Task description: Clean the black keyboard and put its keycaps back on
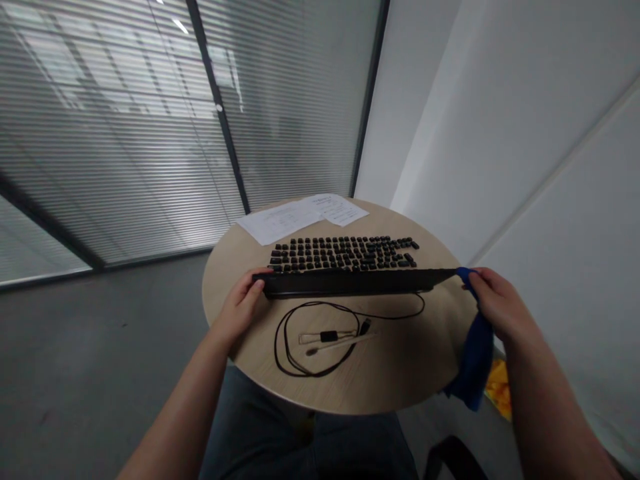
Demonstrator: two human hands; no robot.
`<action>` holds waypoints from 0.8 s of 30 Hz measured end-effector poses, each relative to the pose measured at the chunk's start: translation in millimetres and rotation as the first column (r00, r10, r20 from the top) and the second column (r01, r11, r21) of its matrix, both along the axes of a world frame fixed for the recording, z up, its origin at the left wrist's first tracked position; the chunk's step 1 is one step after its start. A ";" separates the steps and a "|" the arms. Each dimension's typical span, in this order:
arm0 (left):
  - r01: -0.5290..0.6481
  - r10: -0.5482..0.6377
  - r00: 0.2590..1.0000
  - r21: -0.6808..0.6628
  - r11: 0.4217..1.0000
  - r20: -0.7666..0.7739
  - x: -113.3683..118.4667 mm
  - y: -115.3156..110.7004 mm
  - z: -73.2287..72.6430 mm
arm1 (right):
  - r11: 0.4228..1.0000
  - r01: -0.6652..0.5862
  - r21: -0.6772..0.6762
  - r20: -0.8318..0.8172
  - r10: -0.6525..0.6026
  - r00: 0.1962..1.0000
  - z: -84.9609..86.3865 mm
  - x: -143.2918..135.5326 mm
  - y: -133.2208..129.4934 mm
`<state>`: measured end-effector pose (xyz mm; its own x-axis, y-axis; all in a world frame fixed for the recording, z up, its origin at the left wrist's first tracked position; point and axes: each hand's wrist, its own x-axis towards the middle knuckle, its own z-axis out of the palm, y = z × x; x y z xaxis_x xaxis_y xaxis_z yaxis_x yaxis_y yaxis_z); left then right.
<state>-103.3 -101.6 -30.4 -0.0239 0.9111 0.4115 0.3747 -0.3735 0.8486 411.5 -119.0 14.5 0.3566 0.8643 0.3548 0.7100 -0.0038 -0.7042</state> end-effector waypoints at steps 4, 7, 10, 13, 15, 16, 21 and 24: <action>0.027 -0.021 0.994 -0.057 0.998 0.109 2.0 2.3 0.1 | 0.970 0.067 0.233 0.116 -0.096 0.989 25.6 -36.8 -17.4; 0.069 -0.049 0.972 -0.080 0.994 0.229 3.3 7.4 -7.1 | 0.887 -0.275 0.372 0.325 0.153 0.933 40.4 -92.5 -29.8; 0.101 -0.074 0.958 -0.083 0.991 0.276 1.8 13.7 -17.1 | 0.773 -0.587 0.240 0.450 0.447 0.773 41.5 -150.9 -33.4; 0.167 -0.131 0.932 -0.080 0.983 0.339 0.0 18.2 -24.7 | 0.666 -0.739 0.103 0.461 0.626 0.629 33.7 -196.8 -29.2; 0.218 -0.175 0.905 -0.071 0.973 0.387 0.2 20.0 -27.2 | 0.581 -0.813 0.036 0.450 0.717 0.532 28.3 -219.5 -24.4; 0.243 -0.196 0.890 -0.065 0.968 0.411 0.7 20.5 -27.7 | 0.540 -0.842 0.007 0.449 0.751 0.485 26.1 -229.0 -21.7; 0.335 -0.269 0.819 -0.041 0.941 0.506 3.5 20.6 -26.6 | 0.477 -0.871 -0.113 0.586 0.740 0.330 18.8 -266.0 -4.2; 0.363 -0.290 0.792 -0.033 0.931 0.537 4.1 18.6 -25.4 | 0.512 -0.852 -0.114 0.692 0.656 0.301 14.4 -278.9 9.1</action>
